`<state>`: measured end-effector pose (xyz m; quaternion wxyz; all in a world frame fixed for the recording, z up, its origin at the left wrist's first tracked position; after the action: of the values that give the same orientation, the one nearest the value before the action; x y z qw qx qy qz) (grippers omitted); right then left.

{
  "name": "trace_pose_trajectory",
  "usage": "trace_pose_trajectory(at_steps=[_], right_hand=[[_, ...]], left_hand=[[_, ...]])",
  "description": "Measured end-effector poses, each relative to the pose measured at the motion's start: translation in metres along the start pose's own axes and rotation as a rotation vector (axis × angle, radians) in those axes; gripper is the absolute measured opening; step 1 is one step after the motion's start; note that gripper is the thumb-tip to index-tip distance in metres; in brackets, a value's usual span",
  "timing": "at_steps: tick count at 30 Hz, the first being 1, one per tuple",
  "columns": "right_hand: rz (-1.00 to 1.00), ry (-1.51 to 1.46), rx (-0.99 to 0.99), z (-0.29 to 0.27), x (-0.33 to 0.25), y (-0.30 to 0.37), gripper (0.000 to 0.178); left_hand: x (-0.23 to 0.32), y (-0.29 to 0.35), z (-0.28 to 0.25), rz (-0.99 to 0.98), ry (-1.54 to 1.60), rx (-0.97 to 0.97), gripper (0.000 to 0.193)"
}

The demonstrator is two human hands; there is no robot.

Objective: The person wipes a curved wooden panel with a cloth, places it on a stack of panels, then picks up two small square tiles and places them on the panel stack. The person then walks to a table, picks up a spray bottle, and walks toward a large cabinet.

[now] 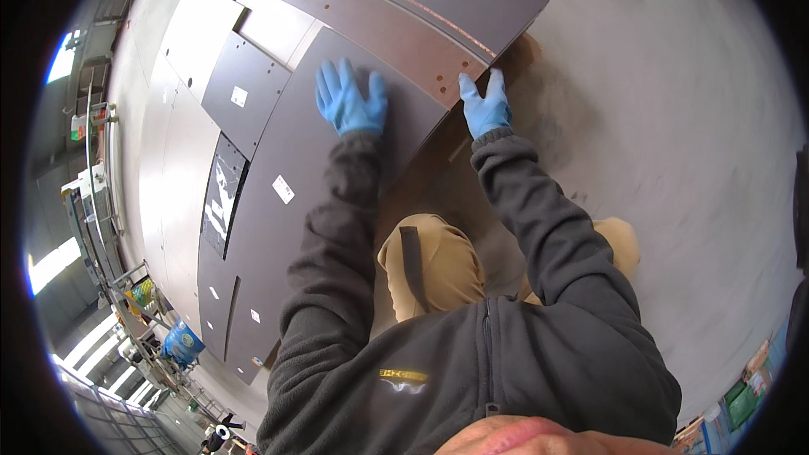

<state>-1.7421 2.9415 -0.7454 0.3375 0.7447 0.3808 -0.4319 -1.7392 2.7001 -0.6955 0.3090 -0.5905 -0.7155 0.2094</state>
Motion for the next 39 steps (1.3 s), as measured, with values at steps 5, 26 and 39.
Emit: trace_pose_trajectory(at_steps=[5,26,39], right_hand=[[-0.055,-0.072,0.058,0.013,0.001,0.004,0.062],[-0.018,-0.018,0.083,0.028,0.004,0.008,0.055],[-0.037,0.106,0.036,0.016,-0.002,-0.001,0.043]], left_hand=[[-0.001,-0.043,0.057,0.017,-0.010,-0.248,0.088],[0.012,-0.044,0.069,0.022,0.014,-0.440,0.095],[0.008,-0.041,0.074,0.060,0.057,-0.394,0.097]])
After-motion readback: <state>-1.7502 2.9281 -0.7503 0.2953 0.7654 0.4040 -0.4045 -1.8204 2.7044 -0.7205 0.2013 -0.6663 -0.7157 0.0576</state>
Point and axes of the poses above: each hand's wrist, its own y-axis away from the middle knuckle, its own z-axis out of the palm, x = y × z, the point moved 3 cm from there along -y, towards the middle knuckle, and after that the axes turned 13 degrees about x, right-handed, at the moved point
